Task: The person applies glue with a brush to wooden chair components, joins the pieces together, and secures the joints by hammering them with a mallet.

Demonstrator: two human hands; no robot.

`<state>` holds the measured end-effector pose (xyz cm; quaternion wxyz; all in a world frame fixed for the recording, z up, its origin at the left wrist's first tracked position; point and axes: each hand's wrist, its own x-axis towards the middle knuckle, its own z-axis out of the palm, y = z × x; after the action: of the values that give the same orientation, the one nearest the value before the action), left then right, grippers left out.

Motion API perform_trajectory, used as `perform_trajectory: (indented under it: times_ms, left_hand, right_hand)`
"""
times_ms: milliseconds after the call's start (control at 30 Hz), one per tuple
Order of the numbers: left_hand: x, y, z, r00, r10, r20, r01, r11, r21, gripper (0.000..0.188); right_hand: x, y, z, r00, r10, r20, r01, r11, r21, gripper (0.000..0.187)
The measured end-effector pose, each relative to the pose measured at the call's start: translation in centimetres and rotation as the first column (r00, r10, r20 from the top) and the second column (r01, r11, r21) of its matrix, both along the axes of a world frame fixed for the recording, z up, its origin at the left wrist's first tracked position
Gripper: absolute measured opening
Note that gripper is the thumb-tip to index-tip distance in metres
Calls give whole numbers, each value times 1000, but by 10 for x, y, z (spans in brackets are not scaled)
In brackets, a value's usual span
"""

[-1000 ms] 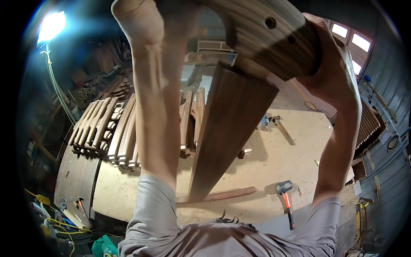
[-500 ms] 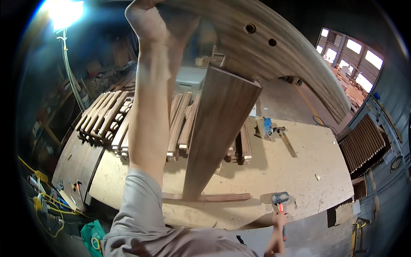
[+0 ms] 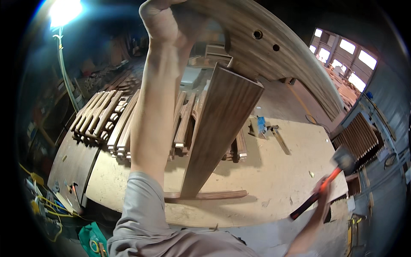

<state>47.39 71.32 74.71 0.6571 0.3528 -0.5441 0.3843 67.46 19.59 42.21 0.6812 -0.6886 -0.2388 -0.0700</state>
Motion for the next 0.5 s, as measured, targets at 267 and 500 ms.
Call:
perform_trajectory:
  times_ms: [267, 500]
  left_hand:
    - [-10, 5, -5, 1000, -3, -18, 3, 1000, -25, 38]
    - [-3, -6, 4, 849, -521, -91, 521, 853, -30, 33]
  right_hand:
    - [-55, 119, 345, 860, -20, 510, 226, 911, -345, 34]
    - [-104, 201, 426, 677, 59, 733, 421, 787, -452, 23]
